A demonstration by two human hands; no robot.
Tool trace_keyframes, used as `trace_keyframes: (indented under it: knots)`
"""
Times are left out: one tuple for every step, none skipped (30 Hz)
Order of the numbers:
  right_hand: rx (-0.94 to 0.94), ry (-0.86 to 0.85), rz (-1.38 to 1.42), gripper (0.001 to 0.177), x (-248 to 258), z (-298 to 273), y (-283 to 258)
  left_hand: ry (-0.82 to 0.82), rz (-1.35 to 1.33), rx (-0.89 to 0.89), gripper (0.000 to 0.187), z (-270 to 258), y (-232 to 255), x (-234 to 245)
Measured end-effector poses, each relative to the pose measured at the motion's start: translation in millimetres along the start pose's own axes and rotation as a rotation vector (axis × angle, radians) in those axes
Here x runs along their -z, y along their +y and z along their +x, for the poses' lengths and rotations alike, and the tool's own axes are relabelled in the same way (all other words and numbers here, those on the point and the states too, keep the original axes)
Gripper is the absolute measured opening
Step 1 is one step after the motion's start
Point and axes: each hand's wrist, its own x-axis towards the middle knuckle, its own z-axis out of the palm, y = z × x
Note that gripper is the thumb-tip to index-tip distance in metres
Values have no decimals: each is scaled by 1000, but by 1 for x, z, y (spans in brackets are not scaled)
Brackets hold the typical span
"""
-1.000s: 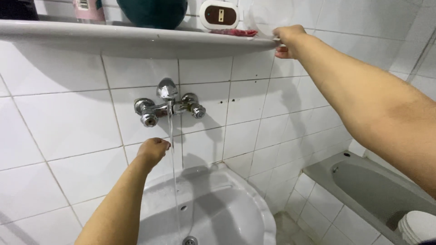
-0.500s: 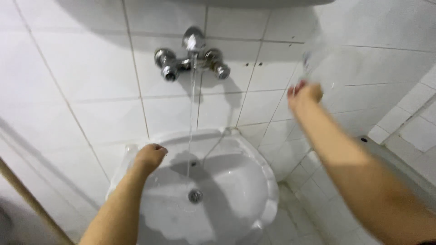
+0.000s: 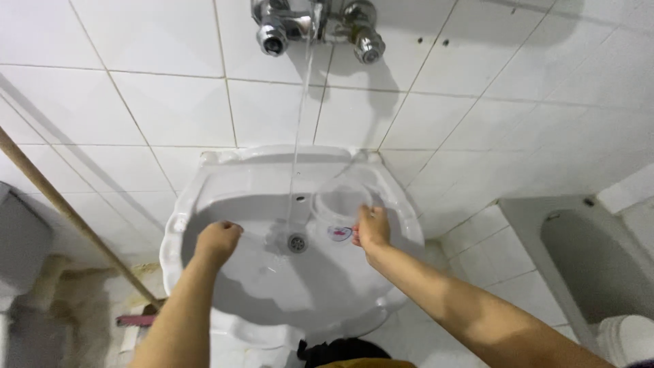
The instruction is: The person washes their hands and rinses a plastic cup in a bathroom sink.
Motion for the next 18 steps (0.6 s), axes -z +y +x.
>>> trace_keyframes:
  knots:
    - [3,-114,-16,36,-4,4,9,-12,-10,-7,46,-3,-4,-9]
    - [-14,-121,-13,36,-7,-2,12,-17,3,5,46,-12,-1,-16]
    - [1,-200,-65,41,-10,-4,10,-30,-72,3,52,-20,5,-24]
    - [15,-280,-117,48,-12,-7,8,-43,-147,1,58,-29,9,-33]
    - [17,-292,-128,48,-13,-11,3,-36,-157,13,58,-43,24,-39]
    - [0,-371,-168,52,-13,-15,-3,-42,-358,105,63,-57,39,-44]
    - [-18,-450,-199,58,-15,-21,-9,-43,-551,192,70,-70,54,-46]
    - [-17,-461,-201,58,-18,-19,-11,-34,-553,199,70,-78,68,-46]
    - [-39,-491,-203,56,-20,-19,-10,-35,-716,278,75,-89,80,-46]
    - [-61,-522,-204,55,-22,-19,-10,-34,-878,358,84,-99,92,-47]
    - [-69,-526,-203,55,-22,-22,-12,-32,-873,367,84,-96,89,-54]
    - [-63,-553,-247,55,-22,-26,-15,-21,-907,380,86,-93,85,-61]
    - [-49,-580,-293,56,-22,-27,-20,-7,-946,389,88,-89,83,-68]
    - [-52,-585,-295,56,-24,-24,-18,-3,-946,394,88,-90,86,-65]
    - [-59,-627,-314,57,-24,-21,-15,0,-903,388,81,-92,89,-64]
    - [-66,-669,-333,58,-24,-18,-12,3,-859,382,75,-94,91,-63]
    - [-69,-677,-335,58,-24,-13,-13,10,-859,389,75,-95,90,-62]
    - [-68,-752,-408,62,-23,-8,-13,0,-850,406,63,-95,89,-61]
